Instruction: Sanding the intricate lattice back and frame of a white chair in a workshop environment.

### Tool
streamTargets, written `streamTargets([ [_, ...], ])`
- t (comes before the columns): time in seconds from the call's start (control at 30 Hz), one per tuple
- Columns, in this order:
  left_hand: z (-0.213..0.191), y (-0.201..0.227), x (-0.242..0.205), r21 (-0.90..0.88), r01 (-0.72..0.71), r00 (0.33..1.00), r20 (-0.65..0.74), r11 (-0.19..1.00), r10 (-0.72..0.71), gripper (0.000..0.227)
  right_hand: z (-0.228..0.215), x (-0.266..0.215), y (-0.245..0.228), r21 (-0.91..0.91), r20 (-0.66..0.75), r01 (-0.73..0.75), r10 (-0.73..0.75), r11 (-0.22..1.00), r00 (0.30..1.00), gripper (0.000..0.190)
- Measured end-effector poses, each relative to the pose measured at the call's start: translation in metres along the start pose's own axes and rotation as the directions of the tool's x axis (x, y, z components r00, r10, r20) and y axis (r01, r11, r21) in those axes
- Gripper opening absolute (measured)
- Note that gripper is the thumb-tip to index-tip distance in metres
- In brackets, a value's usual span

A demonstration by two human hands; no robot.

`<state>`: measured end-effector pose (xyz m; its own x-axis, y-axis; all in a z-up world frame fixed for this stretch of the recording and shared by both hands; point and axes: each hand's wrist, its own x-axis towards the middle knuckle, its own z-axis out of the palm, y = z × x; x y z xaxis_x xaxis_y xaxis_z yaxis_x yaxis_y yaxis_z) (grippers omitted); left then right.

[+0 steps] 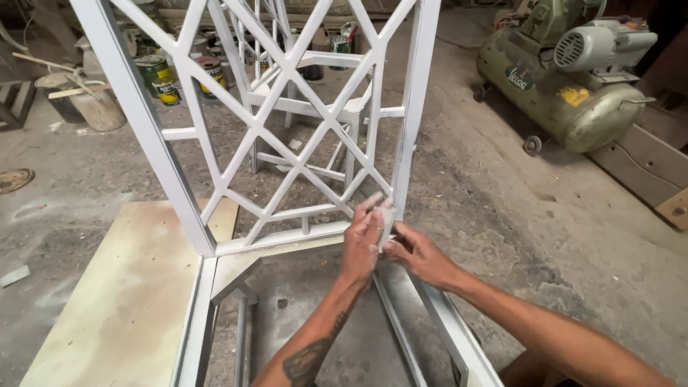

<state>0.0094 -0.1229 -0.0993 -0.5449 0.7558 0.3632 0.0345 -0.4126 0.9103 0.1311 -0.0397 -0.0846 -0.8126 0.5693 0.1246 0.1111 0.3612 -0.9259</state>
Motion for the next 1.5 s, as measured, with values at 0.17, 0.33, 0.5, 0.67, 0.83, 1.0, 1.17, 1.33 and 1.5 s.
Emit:
streamTargets([
  [0.17, 0.003, 0.014, 0.01, 0.068, 0.031, 0.999, 0.021, 0.997, -0.032, 0.054, 0.002, 0.0, -0.028, 0.259, -0.041, -0.078, 0.091, 0.963, 0.995, 0.019],
  [0.33, -0.024, -0.037, 0.025, 0.33, -0.093, 0.975, -0.161, 0.939, 0.153, 0.027, -0.01, 0.045, 0.002, 0.018, -0.126, 0.121, -0.118, 0.992, 0.985, 0.026],
  [0.5, -0.038, -0.019, 0.059, 0.464, -0.121, 0.938, -0.236, 0.878, 0.254, 0.026, -0.002, 0.078, 0.007, -0.199, -0.258, 0.081, -0.132, 0.977, 0.957, 0.03],
  [0.67, -0.047, -0.007, 0.082, 0.748, -0.183, 0.958, -0.011, 0.638, 0.288, 0.036, 0.02, 0.088, 0.021, -0.399, -0.165, 0.289, -0.378, 0.87, 0.911, 0.05],
  [0.83, -0.034, 0.011, 0.073, 0.793, -0.182, 0.974, 0.066, 0.582, 0.215, 0.034, 0.036, 0.089, 0.046, -0.436, -0.275, 0.205, -0.347, 0.876, 0.897, 0.037],
  [1.0, -0.081, 0.019, 0.06, 0.697, -0.063, 0.994, -0.018, 0.714, 0.105, 0.036, 0.014, 0.084, 0.007, -0.431, -0.379, 0.224, -0.4, 0.874, 0.834, 0.045],
  [1.17, -0.199, 0.009, 0.014, 0.988, -0.011, 0.634, -0.111, 0.152, 0.765, 0.04, -0.01, 0.133, 0.015, -0.727, -0.427, 0.273, -0.726, 0.63, 0.539, 0.049],
  [1.33, -0.224, 0.006, -0.032, 0.808, 0.496, 0.753, -0.583, 0.318, 0.306, 0.075, -0.018, 0.175, 0.021, -0.731, -0.407, 0.203, -0.654, 0.652, 0.637, 0.059],
  [1.5, -0.244, -0.014, -0.043, 0.784, 0.62, 0.773, -0.609, 0.007, -0.179, 0.1, -0.021, 0.181, 0.013, -0.749, -0.394, 0.146, -0.611, 0.647, 0.687, 0.059],
])
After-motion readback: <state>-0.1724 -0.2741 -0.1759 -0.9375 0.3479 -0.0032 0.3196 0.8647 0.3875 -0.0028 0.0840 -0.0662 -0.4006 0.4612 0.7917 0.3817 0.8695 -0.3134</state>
